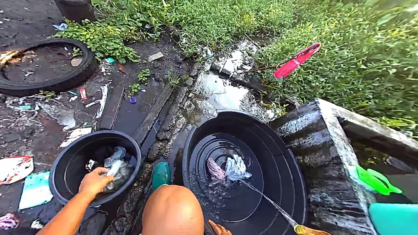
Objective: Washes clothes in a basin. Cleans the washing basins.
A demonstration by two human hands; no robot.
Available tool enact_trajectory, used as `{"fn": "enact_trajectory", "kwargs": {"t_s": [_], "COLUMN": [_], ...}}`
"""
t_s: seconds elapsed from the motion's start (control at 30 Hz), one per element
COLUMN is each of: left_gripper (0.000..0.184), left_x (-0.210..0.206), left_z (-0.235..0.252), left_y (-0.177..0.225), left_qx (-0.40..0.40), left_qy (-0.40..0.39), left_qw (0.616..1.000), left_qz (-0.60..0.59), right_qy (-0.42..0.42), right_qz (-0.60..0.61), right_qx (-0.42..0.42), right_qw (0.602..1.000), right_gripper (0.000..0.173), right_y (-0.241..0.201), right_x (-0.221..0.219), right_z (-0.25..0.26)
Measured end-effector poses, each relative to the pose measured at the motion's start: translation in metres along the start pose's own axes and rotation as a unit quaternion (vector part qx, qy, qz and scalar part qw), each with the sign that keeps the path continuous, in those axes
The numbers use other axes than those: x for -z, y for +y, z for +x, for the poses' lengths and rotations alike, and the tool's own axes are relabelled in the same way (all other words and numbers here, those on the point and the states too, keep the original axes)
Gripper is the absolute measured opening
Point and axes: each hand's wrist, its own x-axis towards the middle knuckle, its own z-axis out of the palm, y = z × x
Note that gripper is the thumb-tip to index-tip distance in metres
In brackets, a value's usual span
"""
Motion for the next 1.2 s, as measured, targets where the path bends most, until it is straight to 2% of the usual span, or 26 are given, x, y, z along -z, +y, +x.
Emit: {"fn": "enact_trajectory", "kwargs": {"t_s": [0.1, 0.17, 0.23, 0.3, 0.37, 0.43, 0.47, 0.53, 0.6, 0.7, 0.8, 0.87, 0.97, 1.03, 1.13, 1.2], "left_gripper": [0.047, 0.044, 0.041, 0.042, 0.053, 0.071, 0.076, 0.073, 0.060, 0.051, 0.048, 0.048, 0.053, 0.063, 0.086, 0.082], "left_x": [0.009, 0.018, 0.027, 0.032, 0.036, 0.040, 0.040, 0.039, 0.039, 0.035, 0.031, 0.027, 0.008, -0.008, -0.031, -0.049], "left_z": [-0.036, -0.066, -0.106, -0.147, -0.177, -0.183, -0.175, -0.142, -0.099, -0.031, 0.004, 0.014, 0.030, 0.033, 0.038, 0.047], "left_y": [0.048, 0.093, 0.142, 0.182, 0.210, 0.226, 0.228, 0.220, 0.193, 0.124, 0.063, 0.039, 0.017, 0.020, 0.026, 0.018], "left_qx": [-0.048, -0.128, -0.216, -0.310, -0.377, -0.396, -0.392, -0.349, -0.264, -0.162, -0.087, -0.086, -0.126, -0.139, -0.106, -0.070], "left_qy": [0.035, 0.048, 0.027, -0.036, -0.138, -0.210, -0.214, -0.189, -0.138, -0.049, -0.018, -0.037, -0.083, -0.123, -0.182, -0.189], "left_qw": [0.975, 0.954, 0.930, 0.898, 0.869, 0.861, 0.866, 0.888, 0.926, 0.978, 0.996, 0.986, 0.949, 0.922, 0.891, 0.885], "left_qz": [-0.216, -0.268, -0.296, -0.309, -0.290, -0.242, -0.227, -0.234, -0.231, -0.121, 0.009, 0.135, 0.276, 0.339, 0.402, 0.421], "right_qy": [0.004, -0.002, -0.003, -0.004, -0.006, -0.009, -0.008, -0.006, -0.008, -0.008, -0.006, -0.006, -0.001, 0.007, -0.022, -0.037], "right_qz": [0.024, 0.021, 0.019, 0.018, 0.020, 0.025, 0.027, 0.026, 0.023, 0.027, 0.028, 0.025, 0.017, 0.010, -0.001, 0.013], "right_qx": [0.008, 0.003, -0.001, -0.008, -0.016, -0.016, -0.013, -0.007, -0.005, 0.000, -0.002, -0.003, 0.003, 0.017, 0.003, -0.012], "right_qw": [1.000, 1.000, 1.000, 1.000, 1.000, 1.000, 1.000, 1.000, 1.000, 1.000, 1.000, 1.000, 1.000, 1.000, 1.000, 0.999], "right_gripper": [0.100, 0.100, 0.099, 0.098, 0.097, 0.097, 0.097, 0.097, 0.097, 0.098, 0.096, 0.096, 0.095, 0.095, 0.091, 0.087], "right_y": [-0.003, -0.004, -0.007, -0.009, -0.010, -0.010, -0.009, -0.008, -0.007, -0.004, -0.004, -0.006, -0.005, -0.007, -0.024, -0.034], "right_x": [0.003, 0.003, 0.005, 0.005, 0.006, 0.006, 0.006, 0.007, 0.006, 0.005, 0.005, 0.006, 0.005, 0.006, 0.020, 0.029], "right_z": [-0.005, -0.006, -0.006, -0.006, -0.007, -0.008, -0.008, -0.006, -0.006, -0.005, -0.006, -0.007, -0.007, -0.010, -0.022, -0.027]}}
